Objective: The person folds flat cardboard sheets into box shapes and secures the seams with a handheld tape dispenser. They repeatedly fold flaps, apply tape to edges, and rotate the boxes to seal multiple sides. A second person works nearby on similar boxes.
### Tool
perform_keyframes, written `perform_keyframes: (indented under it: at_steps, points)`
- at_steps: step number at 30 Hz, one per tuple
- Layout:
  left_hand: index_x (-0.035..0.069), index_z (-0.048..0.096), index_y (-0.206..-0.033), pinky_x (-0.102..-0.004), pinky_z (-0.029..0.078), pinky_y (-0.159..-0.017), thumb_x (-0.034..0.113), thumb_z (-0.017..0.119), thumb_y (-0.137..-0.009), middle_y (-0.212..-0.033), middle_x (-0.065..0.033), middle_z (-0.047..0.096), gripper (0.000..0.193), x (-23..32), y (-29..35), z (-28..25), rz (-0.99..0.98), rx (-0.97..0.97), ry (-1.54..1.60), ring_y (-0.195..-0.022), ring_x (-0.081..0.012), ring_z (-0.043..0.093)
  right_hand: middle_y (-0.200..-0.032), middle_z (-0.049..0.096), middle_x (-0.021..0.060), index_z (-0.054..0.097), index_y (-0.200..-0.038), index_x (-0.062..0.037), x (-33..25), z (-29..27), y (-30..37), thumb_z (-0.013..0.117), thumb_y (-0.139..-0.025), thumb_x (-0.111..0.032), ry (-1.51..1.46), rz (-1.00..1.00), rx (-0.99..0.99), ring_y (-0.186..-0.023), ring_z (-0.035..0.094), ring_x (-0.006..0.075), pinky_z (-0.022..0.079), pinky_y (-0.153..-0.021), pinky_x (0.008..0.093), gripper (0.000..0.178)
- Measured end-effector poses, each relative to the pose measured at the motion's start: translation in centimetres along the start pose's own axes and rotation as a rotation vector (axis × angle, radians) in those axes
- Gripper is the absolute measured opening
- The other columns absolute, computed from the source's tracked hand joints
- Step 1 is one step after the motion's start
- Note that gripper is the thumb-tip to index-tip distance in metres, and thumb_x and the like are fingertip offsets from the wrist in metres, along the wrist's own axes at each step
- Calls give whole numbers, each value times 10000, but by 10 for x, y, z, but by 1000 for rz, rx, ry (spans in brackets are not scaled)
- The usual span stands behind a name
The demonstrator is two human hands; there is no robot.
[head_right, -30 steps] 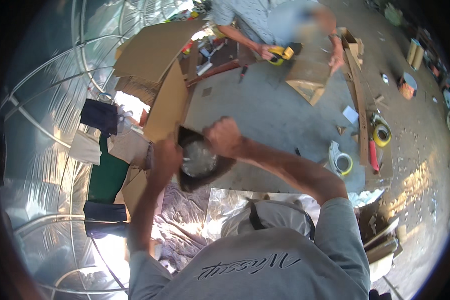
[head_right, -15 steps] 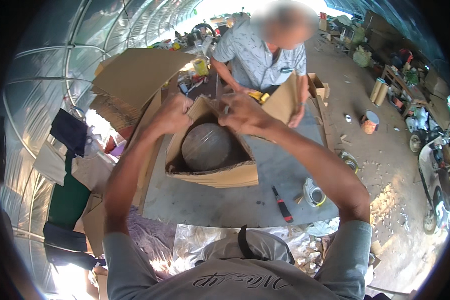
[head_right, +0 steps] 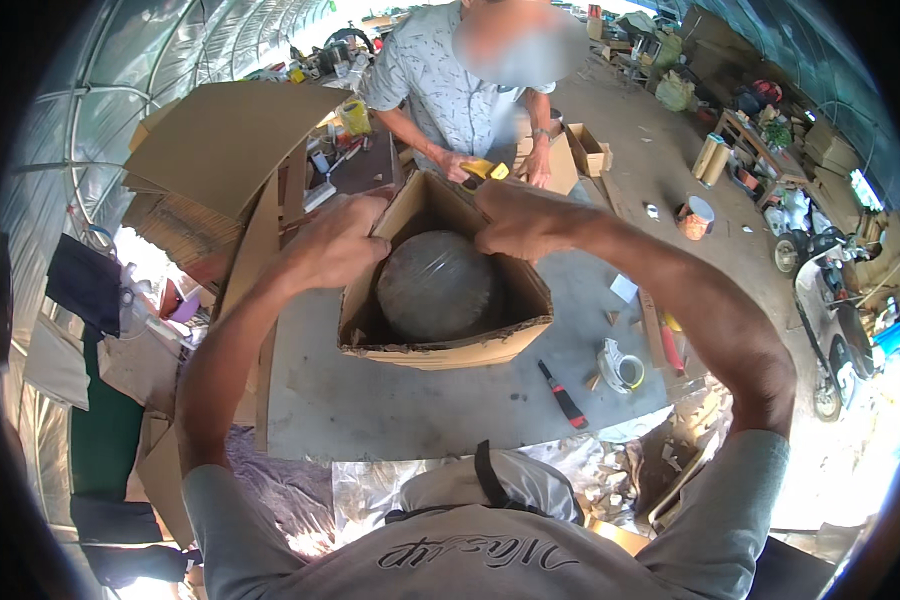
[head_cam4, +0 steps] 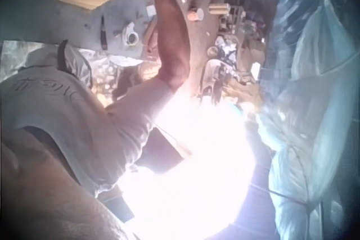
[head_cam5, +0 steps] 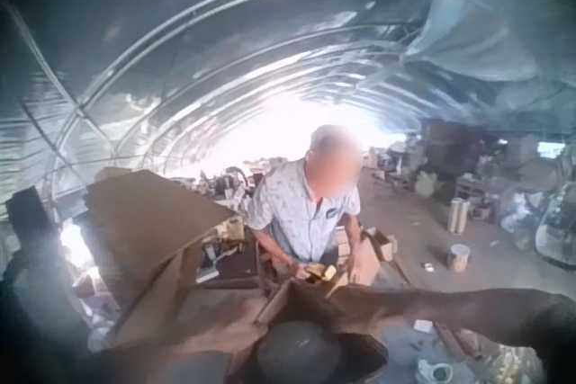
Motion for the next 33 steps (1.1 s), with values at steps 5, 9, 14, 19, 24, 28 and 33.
perform_keyframes:
  at_steps: [5, 9, 14, 19, 24, 28, 33]
  points:
    - [-94, 663, -947, -459, 514, -739, 101, 706, -778, -830, -267, 673, 261, 16, -21, -24, -26, -122, 139, -834, -362, 716, -864, 630, 158, 607, -1004, 91, -6, -36, 25, 666, -830, -180, -195, 106, -104, -742, 659, 237, 540, -550, 370, 327]
    - [-81, 621, -833, -511, 515, -808, 122, 658, -789, -845, -300, 645, 211, 28, -30, -2, 151, -21, 117, -848, -458, 671, -977, 636, 168, 631, -1006, 74, 44, -3, 21, 628, -870, -197, 236, -453, 167, -853, 656, 281, 555, -756, 408, 303]
    - [-92, 585, -804, -480, 481, -724, 82, 674, -795, -752, -290, 600, 195, 20, 7, 9, 42, 102, 169, -738, -375, 630, -1149, 589, 208, 621, -1133, 85, 1, 11, 29, 539, -1050, -356, 3, 69, -103, -1113, 558, 328, 444, -985, 422, 457]
    - [-96, 521, -787, -385, 423, -625, 67, 678, -805, -665, -195, 485, 226, 34, 24, 17, -9, 167, 375, -654, -149, 461, -1087, 692, 166, 659, -1159, 13, 22, 36, 56, 377, -1096, -549, -625, 356, 120, -930, 653, 231, 534, -854, 416, 632]
    - [-98, 579, -838, -328, 413, -607, 36, 620, -813, -670, -132, 454, 143, 40, 28, 27, -36, 173, 677, -694, -82, 441, -1261, 669, 134, 579, -1379, -15, 13, 69, 78, 388, -1114, -477, -1320, 501, 89, -1065, 662, 191, 538, -968, 365, 565]
    - [-93, 645, -973, -297, 428, -616, 28, 585, -823, -698, -85, 516, 202, 46, 28, 45, -5, 160, 727, -710, -69, 485, -1336, 647, 133, 514, -1476, -24, 13, 85, 81, 342, -1130, -429, -1350, 563, -7, -1147, 637, 190, 510, -1034, 356, 560]
    - [-81, 669, -1052, -373, 411, -542, 3, 546, -793, -617, -214, 456, 299, 57, 30, 48, 0, 220, 864, -531, -185, 441, -1402, 602, 205, 454, -1507, -15, 6, 75, 77, 331, -1126, -431, -669, 351, 116, -1230, 630, 331, 438, -1119, 410, 578]
Point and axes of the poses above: each hand's wrist, its own y-axis away from the middle knuckle, its own z-axis out of the palm, x = y × z, the point moved 6 cm from there along -y, towards the middle knuckle
